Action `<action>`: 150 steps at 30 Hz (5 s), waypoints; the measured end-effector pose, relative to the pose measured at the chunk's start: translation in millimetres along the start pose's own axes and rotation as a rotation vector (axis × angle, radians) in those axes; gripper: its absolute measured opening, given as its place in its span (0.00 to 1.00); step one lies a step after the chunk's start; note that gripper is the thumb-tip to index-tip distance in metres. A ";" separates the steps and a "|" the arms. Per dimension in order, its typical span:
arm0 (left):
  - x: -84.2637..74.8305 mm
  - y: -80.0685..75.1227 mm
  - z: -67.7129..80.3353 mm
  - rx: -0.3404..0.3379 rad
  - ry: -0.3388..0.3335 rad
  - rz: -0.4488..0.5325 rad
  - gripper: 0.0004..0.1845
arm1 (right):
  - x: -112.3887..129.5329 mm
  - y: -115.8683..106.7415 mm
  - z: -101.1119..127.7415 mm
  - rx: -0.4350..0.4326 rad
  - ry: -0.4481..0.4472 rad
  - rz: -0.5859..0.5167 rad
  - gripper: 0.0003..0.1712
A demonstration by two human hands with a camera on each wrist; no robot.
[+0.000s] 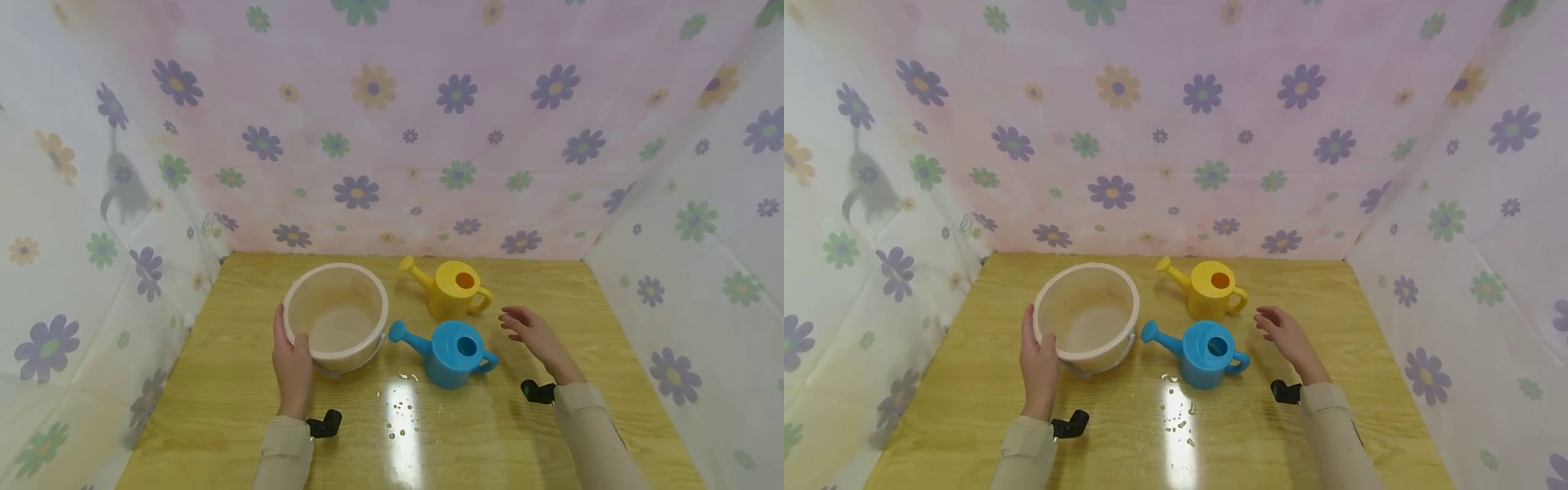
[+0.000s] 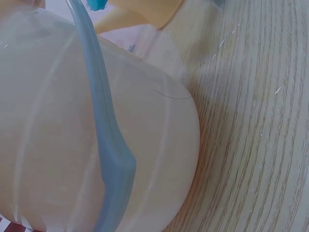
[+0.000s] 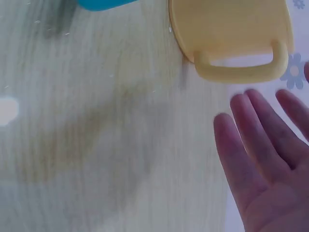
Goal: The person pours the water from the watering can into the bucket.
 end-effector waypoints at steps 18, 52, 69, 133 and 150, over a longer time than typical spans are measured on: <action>1.2 -0.7 0.0 0.005 -0.013 0.011 0.35 | 12.0 9.7 -49.2 0.099 -0.066 -0.015 0.33; -3.8 3.5 -2.3 -0.010 0.038 -0.005 0.35 | 36.9 -6.7 -40.4 0.150 -0.216 -0.425 0.25; -4.3 -0.2 -3.4 -0.017 0.048 -0.001 0.35 | 97.6 -21.8 -6.8 0.207 -0.372 -0.414 0.17; -4.1 -0.2 -4.8 -0.005 0.024 0.022 0.34 | 184.1 -7.7 2.2 0.323 -0.316 0.333 0.18; -4.4 0.6 -4.5 -0.002 0.028 0.012 0.34 | 187.6 -9.1 -2.3 0.323 -0.312 0.349 0.19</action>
Point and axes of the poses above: each hand's wrist, its own z-axis away from the middle knuckle, its own y-axis out of the palm, x = y × z, the point moved 7 cm from there along -z, towards the middle knuckle, and after that the axes turned 15 degrees about z, right-handed, at the moved point
